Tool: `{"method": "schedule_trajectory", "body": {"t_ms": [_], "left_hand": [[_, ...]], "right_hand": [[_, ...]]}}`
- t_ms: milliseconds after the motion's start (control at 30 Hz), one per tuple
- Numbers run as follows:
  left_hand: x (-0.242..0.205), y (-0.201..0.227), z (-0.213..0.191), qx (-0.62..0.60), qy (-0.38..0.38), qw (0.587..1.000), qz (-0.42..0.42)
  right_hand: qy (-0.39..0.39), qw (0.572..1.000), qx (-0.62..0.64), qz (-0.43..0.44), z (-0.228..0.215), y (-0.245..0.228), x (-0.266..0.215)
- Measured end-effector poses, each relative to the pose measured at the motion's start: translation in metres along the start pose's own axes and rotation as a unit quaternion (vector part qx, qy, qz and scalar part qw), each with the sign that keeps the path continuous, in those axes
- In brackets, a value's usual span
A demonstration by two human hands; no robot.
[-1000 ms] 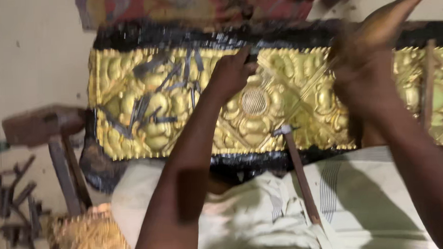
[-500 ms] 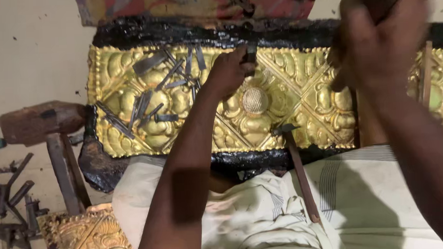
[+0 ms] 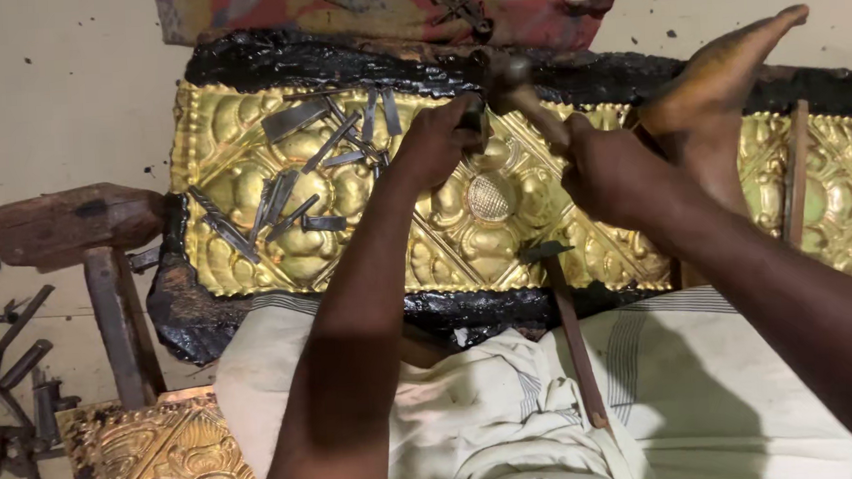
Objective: The person uses a hammer and various metal punches to emboss a decorative pattern onto a gold-colored metal sheet. They repeatedly select different tools from a pile on the workbench and strike them to create raised floral and geometric designs.
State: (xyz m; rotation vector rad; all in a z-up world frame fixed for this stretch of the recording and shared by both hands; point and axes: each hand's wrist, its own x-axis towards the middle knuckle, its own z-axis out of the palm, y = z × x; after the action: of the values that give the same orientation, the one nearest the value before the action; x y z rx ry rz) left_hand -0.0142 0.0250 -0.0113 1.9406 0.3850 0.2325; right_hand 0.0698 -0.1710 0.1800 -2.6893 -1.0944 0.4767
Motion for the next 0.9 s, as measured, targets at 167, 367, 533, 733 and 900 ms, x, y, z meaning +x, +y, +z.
{"method": "schedule_trajectory", "body": {"t_ms": [167,367,533,733,900], "left_hand": [[-0.009,-0.023,0.016,0.02,-0.004,0.999,0.026],[-0.012,-0.013,0.016,0.075,0.006,0.996,0.053],[-0.014,-0.013,0.019,0.066,0.001,0.997,0.04],[-0.024,-0.005,0.033,0.11,0.106,0.983,0.101],[-0.032,-0.004,0.038,0.045,0.051,0.998,-0.005]], "right_hand": [[0.065,0.984,0.163,0.012,-0.028,-0.005,-0.026],[-0.166,0.973,-0.151,0.053,-0.015,-0.031,-0.015],[0.154,0.981,0.093,-0.072,-0.023,-0.015,-0.067],[-0.027,0.995,-0.078,-0.06,-0.001,-0.006,-0.04],[0.23,0.939,0.047,-0.251,-0.007,0.019,-0.067]]}}
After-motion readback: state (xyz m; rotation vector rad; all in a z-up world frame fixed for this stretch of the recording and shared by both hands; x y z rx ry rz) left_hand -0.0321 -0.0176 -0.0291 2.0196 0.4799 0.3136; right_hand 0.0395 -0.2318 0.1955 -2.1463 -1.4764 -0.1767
